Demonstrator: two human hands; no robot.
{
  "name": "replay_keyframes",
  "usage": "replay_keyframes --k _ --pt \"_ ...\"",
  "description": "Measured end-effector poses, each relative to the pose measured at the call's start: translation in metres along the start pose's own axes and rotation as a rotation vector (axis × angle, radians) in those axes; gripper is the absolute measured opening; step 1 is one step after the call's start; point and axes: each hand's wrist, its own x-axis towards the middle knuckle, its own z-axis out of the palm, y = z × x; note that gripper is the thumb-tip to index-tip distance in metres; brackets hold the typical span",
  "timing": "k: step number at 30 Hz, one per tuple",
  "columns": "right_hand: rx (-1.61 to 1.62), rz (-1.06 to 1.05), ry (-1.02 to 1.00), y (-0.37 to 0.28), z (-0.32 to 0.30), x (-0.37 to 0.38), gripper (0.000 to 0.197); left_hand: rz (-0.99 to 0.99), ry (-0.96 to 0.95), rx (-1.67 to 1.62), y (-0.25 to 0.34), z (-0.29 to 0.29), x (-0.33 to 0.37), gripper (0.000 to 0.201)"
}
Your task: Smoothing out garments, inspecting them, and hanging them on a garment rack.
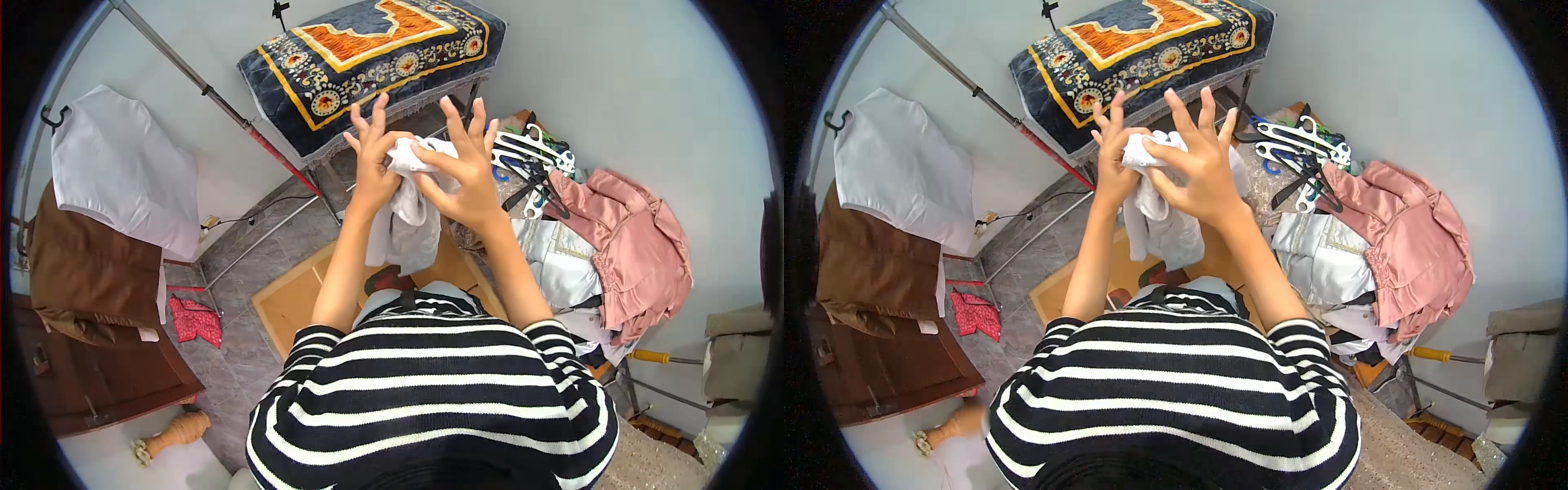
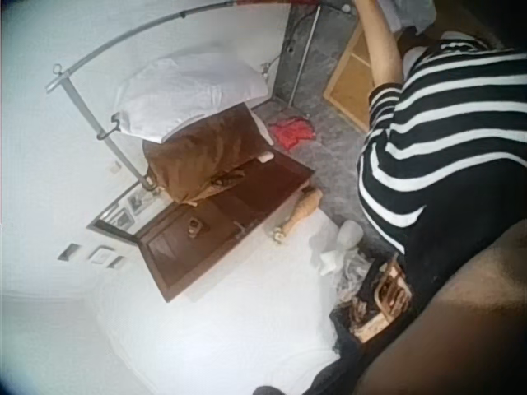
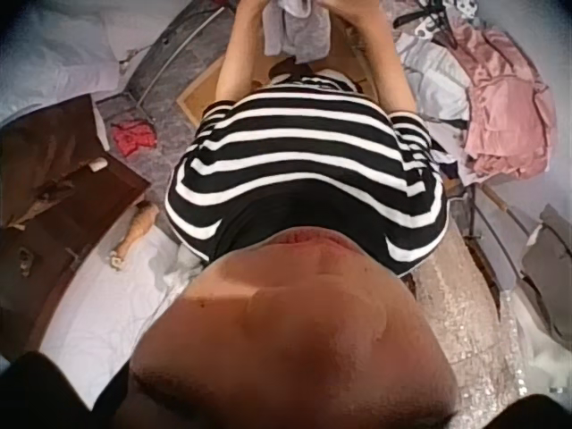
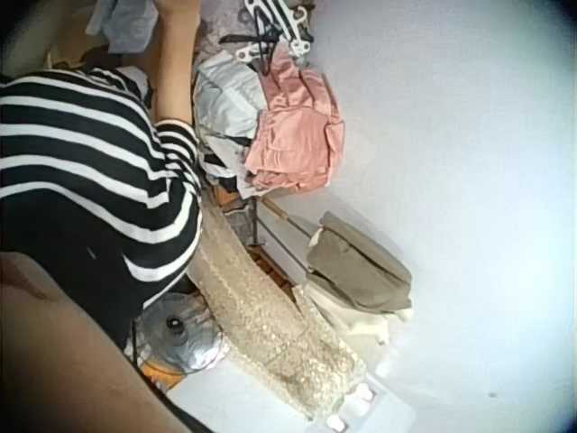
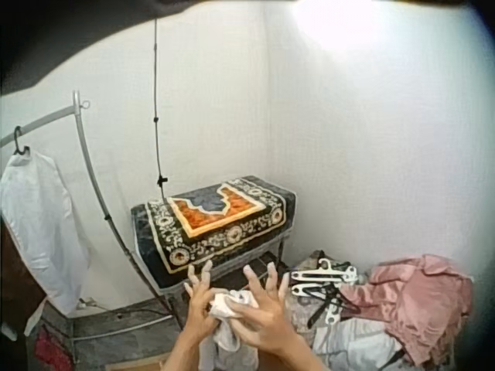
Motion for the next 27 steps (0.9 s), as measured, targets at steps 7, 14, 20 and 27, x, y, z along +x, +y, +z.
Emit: replay_keyframes --k 7,14,20,27 --pt "0.232 0.312 -0.475 0.047 -0.019 0.003 0.063 0.093 -0.101 -0.068 0.02 -0.022 0.0 0.029" --pt "0.572 0.327 -0.85 0.04 0.004 -0.008 0.043 0.113 -0.03 0.032 0.022 -0.033 -0.006 0.02" --pt "0.23 0.365 -0.517 0.025 -0.009 -0.002 0.036 0.073 0.038 0.255 0.021 -0.036 -0.007 0.045" --pt "-0.132 0.297 -0.156 0.024 -0.028 -0.002 0.012 0.068 0.004 0.631 0.018 -0.038 -0.001 0.043"
